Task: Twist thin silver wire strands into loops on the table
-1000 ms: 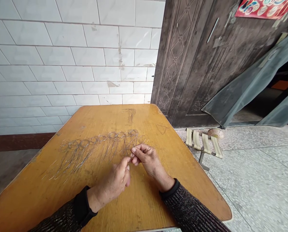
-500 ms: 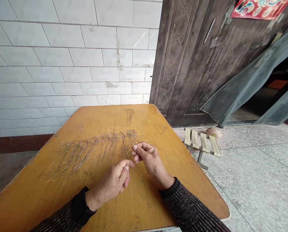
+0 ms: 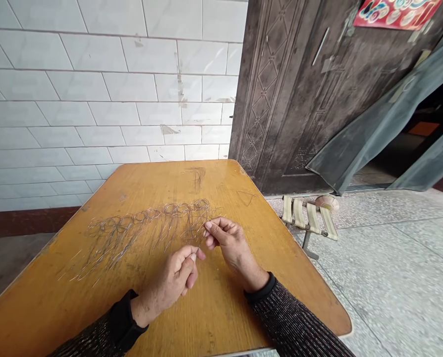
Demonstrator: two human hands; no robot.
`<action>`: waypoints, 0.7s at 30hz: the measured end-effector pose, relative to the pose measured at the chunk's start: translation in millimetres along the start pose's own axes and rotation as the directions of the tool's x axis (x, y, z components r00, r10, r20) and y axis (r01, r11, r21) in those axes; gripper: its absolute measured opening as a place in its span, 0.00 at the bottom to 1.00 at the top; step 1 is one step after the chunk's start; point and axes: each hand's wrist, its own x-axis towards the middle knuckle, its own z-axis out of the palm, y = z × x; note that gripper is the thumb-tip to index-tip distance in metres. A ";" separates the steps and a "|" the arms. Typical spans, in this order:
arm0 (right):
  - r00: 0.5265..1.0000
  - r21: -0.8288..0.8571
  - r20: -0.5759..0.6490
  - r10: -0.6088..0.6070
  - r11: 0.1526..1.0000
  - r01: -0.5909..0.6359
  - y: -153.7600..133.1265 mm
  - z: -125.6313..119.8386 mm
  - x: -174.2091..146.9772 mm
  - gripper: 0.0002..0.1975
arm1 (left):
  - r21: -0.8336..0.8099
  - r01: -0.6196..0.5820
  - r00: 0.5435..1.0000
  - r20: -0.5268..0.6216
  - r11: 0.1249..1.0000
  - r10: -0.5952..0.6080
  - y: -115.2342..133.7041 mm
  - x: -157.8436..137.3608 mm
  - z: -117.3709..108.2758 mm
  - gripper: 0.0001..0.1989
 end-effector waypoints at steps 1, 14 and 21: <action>1.000 0.010 -0.001 -0.001 1.000 0.001 0.0 -0.9 0.6 0.11 | 0.003 -0.007 1.000 -0.001 1.000 0.007 -1.9 0.2 0.3 0.13; 0.999 0.105 -0.051 0.010 0.994 -0.005 -6.0 -7.3 4.1 0.10 | 0.138 -0.132 0.991 -0.019 0.982 0.136 -2.7 -5.7 0.6 0.13; 0.998 0.142 -0.066 -0.015 0.990 0.024 -8.2 -13.2 7.4 0.09 | -0.112 -0.032 0.999 0.030 0.993 0.035 -3.5 -7.7 3.1 0.14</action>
